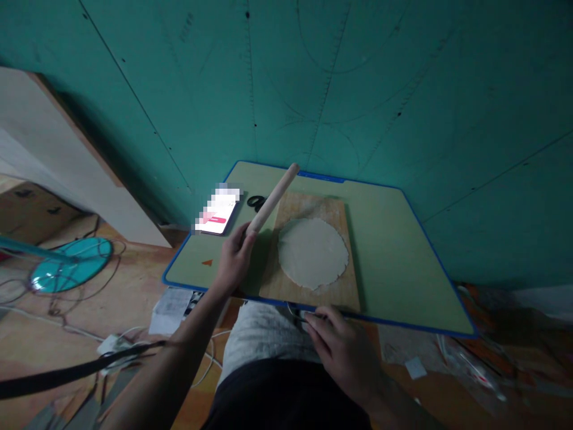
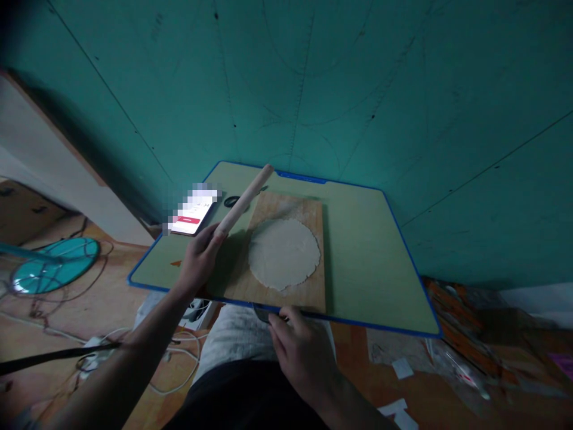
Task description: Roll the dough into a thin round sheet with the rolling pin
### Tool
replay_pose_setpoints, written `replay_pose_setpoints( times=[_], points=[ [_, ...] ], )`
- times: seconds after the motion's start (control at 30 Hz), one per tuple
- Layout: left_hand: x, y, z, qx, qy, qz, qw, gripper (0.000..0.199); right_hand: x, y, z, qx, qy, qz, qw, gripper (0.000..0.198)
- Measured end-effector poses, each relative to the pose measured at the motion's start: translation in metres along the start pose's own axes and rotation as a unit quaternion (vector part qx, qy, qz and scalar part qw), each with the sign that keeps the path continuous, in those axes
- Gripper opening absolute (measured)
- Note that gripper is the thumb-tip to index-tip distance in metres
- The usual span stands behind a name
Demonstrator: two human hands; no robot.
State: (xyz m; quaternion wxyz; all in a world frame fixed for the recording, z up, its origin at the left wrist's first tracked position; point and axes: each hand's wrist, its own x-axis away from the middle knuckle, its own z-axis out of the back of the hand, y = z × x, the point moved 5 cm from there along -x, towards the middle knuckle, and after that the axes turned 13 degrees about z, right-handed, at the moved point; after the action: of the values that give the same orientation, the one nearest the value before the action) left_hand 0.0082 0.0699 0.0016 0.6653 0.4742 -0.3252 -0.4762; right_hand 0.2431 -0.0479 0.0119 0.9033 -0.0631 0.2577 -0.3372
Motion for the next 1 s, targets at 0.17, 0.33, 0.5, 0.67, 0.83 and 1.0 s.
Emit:
replay_pose_setpoints(
  times=[0.17,0.33,0.5,0.67,0.83,1.0],
  points=[
    [-0.001,-0.001,0.001,-0.005,-0.003,-0.003,1.0,0.052,0.005,0.02,0.033,-0.027,0.085,0.0,0.996,0.028],
    [-0.001,-0.002,0.002,-0.012,-0.005,0.006,1.0,0.052,-0.014,0.07,0.056,0.006,0.141,-0.055,0.988,0.032],
    [-0.001,0.0,0.003,-0.018,-0.007,0.02,1.0,0.056,-0.023,0.083,0.059,-0.007,0.128,-0.059,0.99,0.022],
    [-0.002,-0.002,0.004,-0.022,-0.004,0.029,0.999,0.058,0.004,0.095,0.047,0.026,0.124,-0.112,0.986,0.026],
    [-0.001,-0.002,0.005,-0.019,-0.003,0.032,0.999,0.055,0.011,0.09,0.022,0.005,0.047,-0.071,0.996,0.044],
    [0.0,-0.001,0.004,-0.012,-0.018,0.032,0.999,0.056,0.015,0.087,0.014,0.006,0.039,-0.097,0.995,0.058]
  ],
)
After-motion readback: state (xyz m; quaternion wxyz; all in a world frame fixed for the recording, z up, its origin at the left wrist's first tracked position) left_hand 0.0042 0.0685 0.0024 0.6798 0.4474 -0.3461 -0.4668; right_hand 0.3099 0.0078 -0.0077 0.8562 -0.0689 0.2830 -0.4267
